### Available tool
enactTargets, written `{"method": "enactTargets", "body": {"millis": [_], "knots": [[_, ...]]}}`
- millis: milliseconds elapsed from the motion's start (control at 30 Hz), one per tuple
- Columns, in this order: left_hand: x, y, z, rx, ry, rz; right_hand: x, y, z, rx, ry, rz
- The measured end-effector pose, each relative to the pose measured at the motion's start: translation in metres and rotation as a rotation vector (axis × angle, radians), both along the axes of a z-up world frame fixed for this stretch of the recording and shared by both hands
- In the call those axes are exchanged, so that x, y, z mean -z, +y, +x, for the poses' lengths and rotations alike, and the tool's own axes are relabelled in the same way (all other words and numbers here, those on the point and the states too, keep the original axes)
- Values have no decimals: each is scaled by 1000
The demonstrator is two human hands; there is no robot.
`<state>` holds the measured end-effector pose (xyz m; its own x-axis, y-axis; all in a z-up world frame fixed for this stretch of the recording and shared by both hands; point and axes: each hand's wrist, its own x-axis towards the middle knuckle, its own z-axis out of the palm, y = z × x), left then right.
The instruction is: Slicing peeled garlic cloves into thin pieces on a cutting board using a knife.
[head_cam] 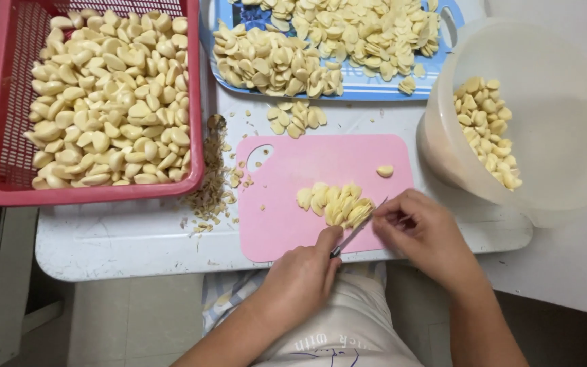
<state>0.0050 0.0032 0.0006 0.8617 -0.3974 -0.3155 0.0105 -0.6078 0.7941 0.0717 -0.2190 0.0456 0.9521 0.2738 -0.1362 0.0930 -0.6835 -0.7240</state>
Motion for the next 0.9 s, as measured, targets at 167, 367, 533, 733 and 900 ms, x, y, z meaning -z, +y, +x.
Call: {"method": "enactTargets", "body": {"millis": [167, 367, 533, 733, 900], "knots": [[8, -1, -4, -26, -86, -41, -16, 47, 54, -134, -275, 56], [8, -3, -5, -42, -81, -15, 18, 107, 131, -154, -360, 186], [2, 0, -5, -29, -77, -28, -9, 77, 120, -154, -381, 95], [3, -2, -4, 4, -78, 20, 3, 8, 68, -168, -422, -101], [-9, 1, -6, 33, -24, 92, 35, -16, 49, -145, -466, -157]]}}
